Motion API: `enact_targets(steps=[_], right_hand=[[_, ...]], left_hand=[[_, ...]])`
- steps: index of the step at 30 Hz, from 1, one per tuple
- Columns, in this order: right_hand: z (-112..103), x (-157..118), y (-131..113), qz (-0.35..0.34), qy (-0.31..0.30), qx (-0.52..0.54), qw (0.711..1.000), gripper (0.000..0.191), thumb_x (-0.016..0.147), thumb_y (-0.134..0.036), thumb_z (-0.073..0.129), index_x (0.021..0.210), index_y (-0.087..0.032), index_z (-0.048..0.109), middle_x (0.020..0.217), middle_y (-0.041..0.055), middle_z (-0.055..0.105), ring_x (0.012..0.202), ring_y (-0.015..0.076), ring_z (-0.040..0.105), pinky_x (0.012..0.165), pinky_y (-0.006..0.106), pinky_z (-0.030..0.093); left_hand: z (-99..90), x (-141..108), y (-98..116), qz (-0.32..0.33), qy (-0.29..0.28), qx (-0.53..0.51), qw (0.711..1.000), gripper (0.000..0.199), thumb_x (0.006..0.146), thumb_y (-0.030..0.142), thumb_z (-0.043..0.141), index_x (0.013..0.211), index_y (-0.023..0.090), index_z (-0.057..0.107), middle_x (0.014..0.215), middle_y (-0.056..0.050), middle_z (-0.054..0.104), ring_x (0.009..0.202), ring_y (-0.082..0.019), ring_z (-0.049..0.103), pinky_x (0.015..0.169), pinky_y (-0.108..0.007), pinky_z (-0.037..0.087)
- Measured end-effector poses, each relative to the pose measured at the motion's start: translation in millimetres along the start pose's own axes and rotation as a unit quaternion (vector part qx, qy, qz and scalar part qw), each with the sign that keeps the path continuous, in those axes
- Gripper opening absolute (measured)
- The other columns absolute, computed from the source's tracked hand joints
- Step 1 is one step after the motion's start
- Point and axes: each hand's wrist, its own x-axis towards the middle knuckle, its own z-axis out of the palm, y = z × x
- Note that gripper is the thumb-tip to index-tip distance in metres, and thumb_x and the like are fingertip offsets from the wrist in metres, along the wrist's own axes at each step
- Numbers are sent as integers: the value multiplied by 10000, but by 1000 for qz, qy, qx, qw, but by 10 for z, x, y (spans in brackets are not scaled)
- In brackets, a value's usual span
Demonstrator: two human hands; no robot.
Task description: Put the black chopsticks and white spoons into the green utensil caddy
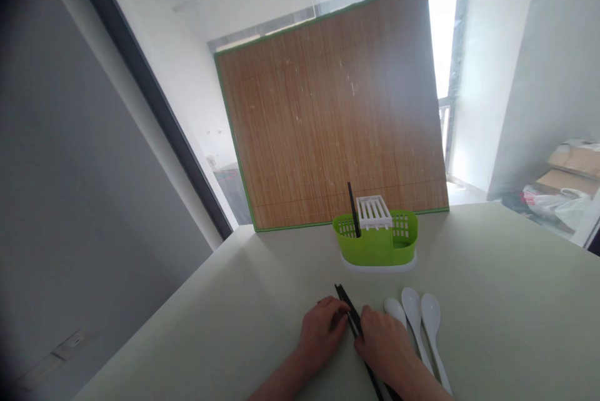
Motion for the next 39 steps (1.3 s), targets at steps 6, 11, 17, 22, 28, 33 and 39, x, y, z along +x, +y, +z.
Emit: enact_targets(steps=[6,11,17,22,28,33,39], right_hand=[[8,4,19,-5,-4,9,1000,193,773,-130,452,887,-130,608,808,140,713,790,296,681,598,322,374],[11,12,42,-3,-9,17,1000,174,777,-149,453,881,-143,594,809,126,713,785,277,683,586,306,363],[-1,27,40,-4,-15,28,999,169,789,-160,439,879,-145,582,805,128,715,773,288,685,565,312,346],[-28,32,38,3,-10,32,999,157,807,-177,436,875,-150,575,789,119,716,757,271,685,545,299,324],[-48,40,28,10,-1,42,999,147,818,-185,440,879,-154,570,784,114,716,757,279,683,536,301,313],[-59,43,25,13,11,59,998,128,819,-193,445,867,-167,560,772,102,715,760,283,685,539,301,310],[-66,36,16,14,19,78,997,105,837,-226,448,856,-183,542,751,81,712,741,258,681,531,288,289]], left_hand=[[0,-5,-3,6,-3,0,1000,196,819,201,506,962,260,627,940,-3,640,875,-169,565,761,-274,416],[-10,-14,3,10,-3,-10,1000,229,804,186,514,992,267,616,948,0,638,883,-171,565,766,-277,421],[-31,-16,21,9,-5,-20,1000,324,786,165,508,1086,264,580,961,-7,640,881,-177,568,802,-297,431],[-31,-15,24,17,-2,-26,1000,372,794,150,492,1133,274,583,1005,-13,649,916,-175,574,830,-298,439],[-19,7,24,-11,14,-102,995,350,805,185,494,1114,270,632,1020,-7,682,842,-156,607,827,-296,471],[23,68,43,-65,38,-229,971,290,784,216,533,1035,225,677,941,-22,708,797,-152,633,747,-272,513],[147,155,34,-144,39,-369,918,287,734,276,600,979,153,682,806,-52,699,625,-145,613,458,-211,469]])
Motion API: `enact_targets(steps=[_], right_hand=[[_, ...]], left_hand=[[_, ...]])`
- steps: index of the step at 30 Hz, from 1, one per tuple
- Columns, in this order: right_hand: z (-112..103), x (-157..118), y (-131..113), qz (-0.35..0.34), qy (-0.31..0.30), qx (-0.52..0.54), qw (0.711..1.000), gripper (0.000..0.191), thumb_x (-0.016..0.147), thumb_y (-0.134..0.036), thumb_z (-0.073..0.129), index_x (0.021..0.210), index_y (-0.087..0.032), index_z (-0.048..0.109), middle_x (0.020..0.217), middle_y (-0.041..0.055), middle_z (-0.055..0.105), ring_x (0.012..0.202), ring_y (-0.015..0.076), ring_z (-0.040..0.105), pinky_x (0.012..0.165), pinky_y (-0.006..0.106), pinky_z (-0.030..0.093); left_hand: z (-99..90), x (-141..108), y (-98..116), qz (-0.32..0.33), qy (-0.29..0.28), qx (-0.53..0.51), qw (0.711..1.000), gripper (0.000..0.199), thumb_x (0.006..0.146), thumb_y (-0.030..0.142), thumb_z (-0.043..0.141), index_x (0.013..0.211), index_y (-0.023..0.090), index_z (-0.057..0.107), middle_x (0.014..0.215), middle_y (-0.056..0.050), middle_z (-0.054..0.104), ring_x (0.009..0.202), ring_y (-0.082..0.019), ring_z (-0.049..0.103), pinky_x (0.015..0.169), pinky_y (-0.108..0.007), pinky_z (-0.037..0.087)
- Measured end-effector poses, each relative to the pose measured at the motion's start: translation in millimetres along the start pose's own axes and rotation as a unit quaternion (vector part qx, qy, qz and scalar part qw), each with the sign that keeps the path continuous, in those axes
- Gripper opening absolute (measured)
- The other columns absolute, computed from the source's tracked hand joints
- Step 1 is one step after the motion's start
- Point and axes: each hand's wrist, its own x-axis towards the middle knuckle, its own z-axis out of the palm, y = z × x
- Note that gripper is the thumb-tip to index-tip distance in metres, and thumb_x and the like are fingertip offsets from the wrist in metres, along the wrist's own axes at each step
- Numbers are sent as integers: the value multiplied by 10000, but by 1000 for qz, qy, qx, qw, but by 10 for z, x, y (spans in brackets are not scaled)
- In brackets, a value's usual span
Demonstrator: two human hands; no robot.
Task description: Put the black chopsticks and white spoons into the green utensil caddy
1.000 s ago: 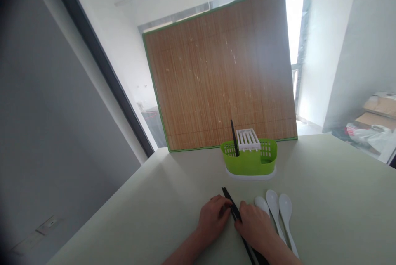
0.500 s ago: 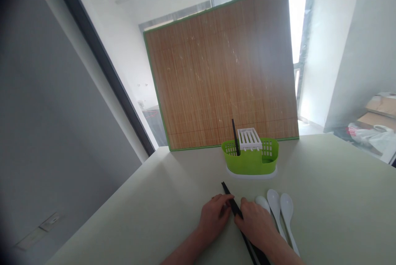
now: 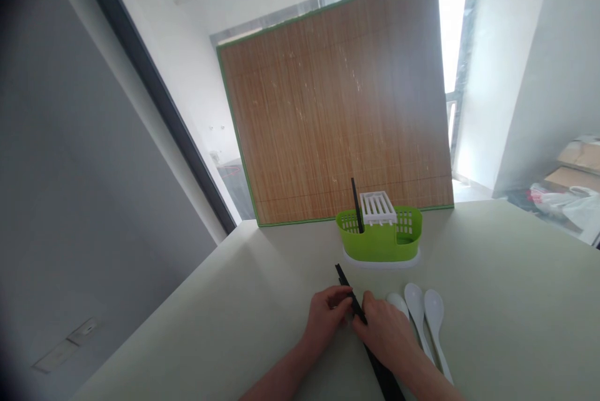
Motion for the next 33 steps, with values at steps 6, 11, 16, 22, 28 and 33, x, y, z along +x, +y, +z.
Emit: enact_targets(steps=[6,11,16,22,28,33], right_hand=[[40,37,30,-9,-3,30,1000,123,845,-252,468,815,-189,569,747,77,712,738,254,668,542,288,282],[42,62,90,-27,-4,75,997,195,860,-301,476,739,-197,588,718,59,700,706,230,646,549,284,281],[19,112,163,-55,-11,131,990,210,858,-335,493,700,-211,554,647,-6,649,618,159,582,543,255,294],[-26,162,281,-70,-1,163,984,285,903,-397,404,678,-226,445,567,-42,539,542,131,494,518,242,294],[-37,129,320,-70,11,137,988,274,906,-378,406,682,-223,424,593,-23,555,562,141,506,533,259,267],[49,12,194,-58,5,80,995,213,877,-282,436,688,-207,503,639,31,637,599,182,571,519,281,199]], left_hand=[[31,44,-6,-12,16,-83,996,202,688,248,657,856,136,661,735,-37,676,599,-128,599,477,-212,483],[-8,49,76,-13,44,-120,992,209,663,234,683,809,158,554,661,1,642,557,-115,585,438,-188,445],[-72,51,203,-21,75,-162,984,527,660,256,715,1105,187,441,727,-16,688,616,-145,632,464,-189,443],[-258,100,595,25,97,-152,983,550,684,302,730,1170,130,538,831,-94,716,675,-155,649,482,-191,444],[-640,8,1305,183,144,-13,972,295,735,314,705,999,183,682,878,-53,726,766,-154,662,594,-210,513],[-736,-108,1409,246,141,136,949,195,783,259,655,965,214,705,886,-20,724,765,-137,659,688,-229,541]])
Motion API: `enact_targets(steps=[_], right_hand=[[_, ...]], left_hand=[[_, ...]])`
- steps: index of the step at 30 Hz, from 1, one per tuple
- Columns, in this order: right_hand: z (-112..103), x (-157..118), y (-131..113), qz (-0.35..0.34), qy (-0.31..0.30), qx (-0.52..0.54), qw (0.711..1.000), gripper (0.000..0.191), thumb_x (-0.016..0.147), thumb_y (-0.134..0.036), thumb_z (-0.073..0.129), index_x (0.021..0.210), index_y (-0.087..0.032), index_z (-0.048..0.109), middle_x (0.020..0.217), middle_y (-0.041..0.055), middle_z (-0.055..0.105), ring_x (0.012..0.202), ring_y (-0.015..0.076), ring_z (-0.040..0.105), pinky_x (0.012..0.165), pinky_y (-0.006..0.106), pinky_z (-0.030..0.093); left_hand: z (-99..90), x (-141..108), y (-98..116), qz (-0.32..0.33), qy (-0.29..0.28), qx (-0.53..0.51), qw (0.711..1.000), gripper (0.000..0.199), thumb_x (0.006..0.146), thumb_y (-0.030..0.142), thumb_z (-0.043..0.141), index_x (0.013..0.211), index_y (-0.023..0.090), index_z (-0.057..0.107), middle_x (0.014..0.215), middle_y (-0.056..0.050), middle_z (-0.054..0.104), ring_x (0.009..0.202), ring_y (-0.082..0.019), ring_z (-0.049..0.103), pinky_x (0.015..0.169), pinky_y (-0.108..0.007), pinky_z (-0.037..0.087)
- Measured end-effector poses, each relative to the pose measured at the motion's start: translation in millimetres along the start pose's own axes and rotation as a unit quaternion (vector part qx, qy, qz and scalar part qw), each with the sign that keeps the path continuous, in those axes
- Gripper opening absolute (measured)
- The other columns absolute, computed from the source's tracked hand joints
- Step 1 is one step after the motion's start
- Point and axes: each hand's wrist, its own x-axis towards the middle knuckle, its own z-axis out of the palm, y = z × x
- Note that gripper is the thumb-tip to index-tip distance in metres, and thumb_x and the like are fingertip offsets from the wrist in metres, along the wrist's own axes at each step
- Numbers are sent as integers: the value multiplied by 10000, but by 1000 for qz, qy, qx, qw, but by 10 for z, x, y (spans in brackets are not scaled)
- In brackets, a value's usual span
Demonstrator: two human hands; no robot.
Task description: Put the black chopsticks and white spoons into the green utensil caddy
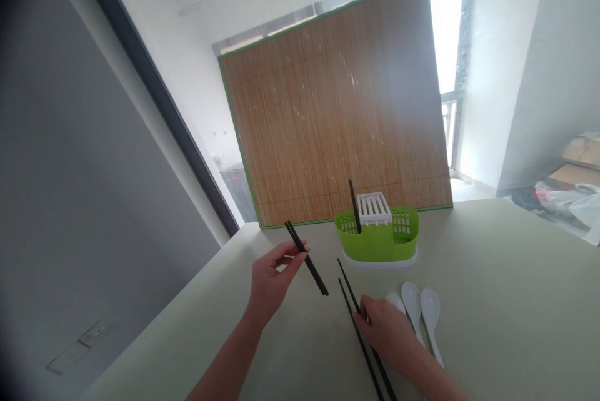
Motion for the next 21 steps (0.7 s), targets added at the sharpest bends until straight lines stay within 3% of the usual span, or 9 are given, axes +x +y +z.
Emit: enact_targets(steps=[9,21], right_hand=[[171,-80,-92,1,-18,-88,996,159,825,-203,455,734,-190,585,683,78,691,627,238,654,503,305,129],[264,-108,-86,-13,-8,-148,989,167,827,-199,454,751,-201,603,705,74,700,656,244,670,513,325,113]], left_hand=[[70,-174,-315,-44,-45,10,998,168,782,207,631,932,205,705,875,-13,725,752,-137,665,684,-224,548],[28,-196,-365,-56,-47,21,997,145,794,222,610,912,205,691,857,-6,715,751,-132,655,664,-214,541]])
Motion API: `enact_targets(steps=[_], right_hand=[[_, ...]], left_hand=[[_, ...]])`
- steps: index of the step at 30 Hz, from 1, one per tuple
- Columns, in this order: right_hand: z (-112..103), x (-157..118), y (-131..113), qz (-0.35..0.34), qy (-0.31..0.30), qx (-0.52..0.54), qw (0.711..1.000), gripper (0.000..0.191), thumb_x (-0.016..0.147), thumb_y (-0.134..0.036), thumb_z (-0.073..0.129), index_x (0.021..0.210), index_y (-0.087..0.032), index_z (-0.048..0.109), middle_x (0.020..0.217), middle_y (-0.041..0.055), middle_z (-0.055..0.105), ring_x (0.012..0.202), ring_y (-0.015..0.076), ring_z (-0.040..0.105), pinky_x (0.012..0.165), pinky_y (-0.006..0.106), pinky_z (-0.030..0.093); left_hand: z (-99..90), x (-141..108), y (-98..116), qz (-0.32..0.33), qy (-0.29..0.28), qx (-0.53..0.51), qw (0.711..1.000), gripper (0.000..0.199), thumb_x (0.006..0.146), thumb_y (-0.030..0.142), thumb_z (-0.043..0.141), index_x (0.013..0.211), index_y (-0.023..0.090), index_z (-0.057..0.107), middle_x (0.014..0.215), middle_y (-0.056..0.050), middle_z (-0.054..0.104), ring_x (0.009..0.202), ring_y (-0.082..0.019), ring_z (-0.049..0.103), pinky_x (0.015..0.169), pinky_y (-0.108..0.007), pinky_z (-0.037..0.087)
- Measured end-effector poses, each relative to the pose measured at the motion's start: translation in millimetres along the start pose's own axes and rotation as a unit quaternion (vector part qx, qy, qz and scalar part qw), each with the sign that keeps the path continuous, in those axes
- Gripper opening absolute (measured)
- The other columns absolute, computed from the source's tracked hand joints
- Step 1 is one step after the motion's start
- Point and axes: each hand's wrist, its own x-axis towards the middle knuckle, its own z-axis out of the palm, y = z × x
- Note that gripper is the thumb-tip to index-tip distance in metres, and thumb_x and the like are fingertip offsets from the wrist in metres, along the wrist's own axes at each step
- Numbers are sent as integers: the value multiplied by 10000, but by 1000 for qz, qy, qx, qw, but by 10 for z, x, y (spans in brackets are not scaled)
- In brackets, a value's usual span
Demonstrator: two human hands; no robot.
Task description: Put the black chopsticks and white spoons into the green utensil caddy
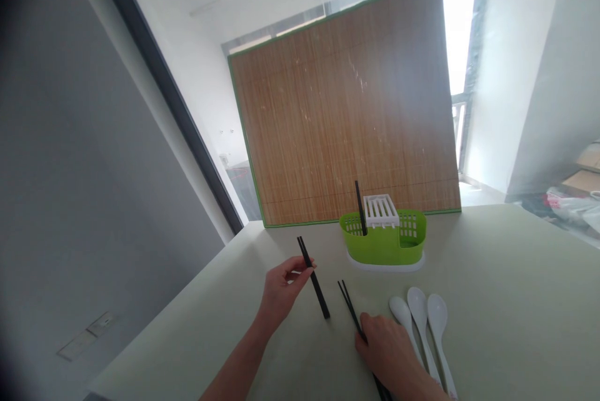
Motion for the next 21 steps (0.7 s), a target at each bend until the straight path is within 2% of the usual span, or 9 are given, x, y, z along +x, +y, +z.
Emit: enact_targets(steps=[9,12,16,18,21], right_hand=[[-38,-22,-54,4,1,-9,1000,183,799,-145,432,832,-184,608,705,83,699,654,270,674,506,328,111],[-52,-24,-60,2,-1,-7,1000,180,789,-133,432,814,-182,603,701,85,695,653,273,672,506,325,130],[-55,-24,-55,0,-1,0,1000,181,782,-128,436,819,-181,606,724,86,701,674,266,671,509,315,184],[-51,-22,-51,1,-1,2,1000,173,779,-131,444,812,-181,606,724,84,702,672,260,670,509,309,206],[-35,-16,-45,2,1,3,1000,164,779,-140,453,801,-186,609,718,77,701,669,250,670,511,301,225]], left_hand=[[-37,-13,-39,-6,0,5,1000,158,806,299,614,909,188,657,827,-23,716,758,-151,670,648,-230,552],[-114,119,41,4,44,-20,999,192,793,328,632,912,179,654,852,-41,717,775,-159,671,664,-249,559],[-229,639,335,55,132,-119,982,272,760,358,666,949,165,631,897,-60,712,828,-177,678,677,-266,569],[-197,992,479,92,134,-139,977,275,748,348,673,945,161,634,894,-61,710,825,-177,680,695,-279,570],[27,1492,548,136,103,-115,979,223,747,295,673,920,157,649,873,-64,708,800,-166,677,727,-292,564]])
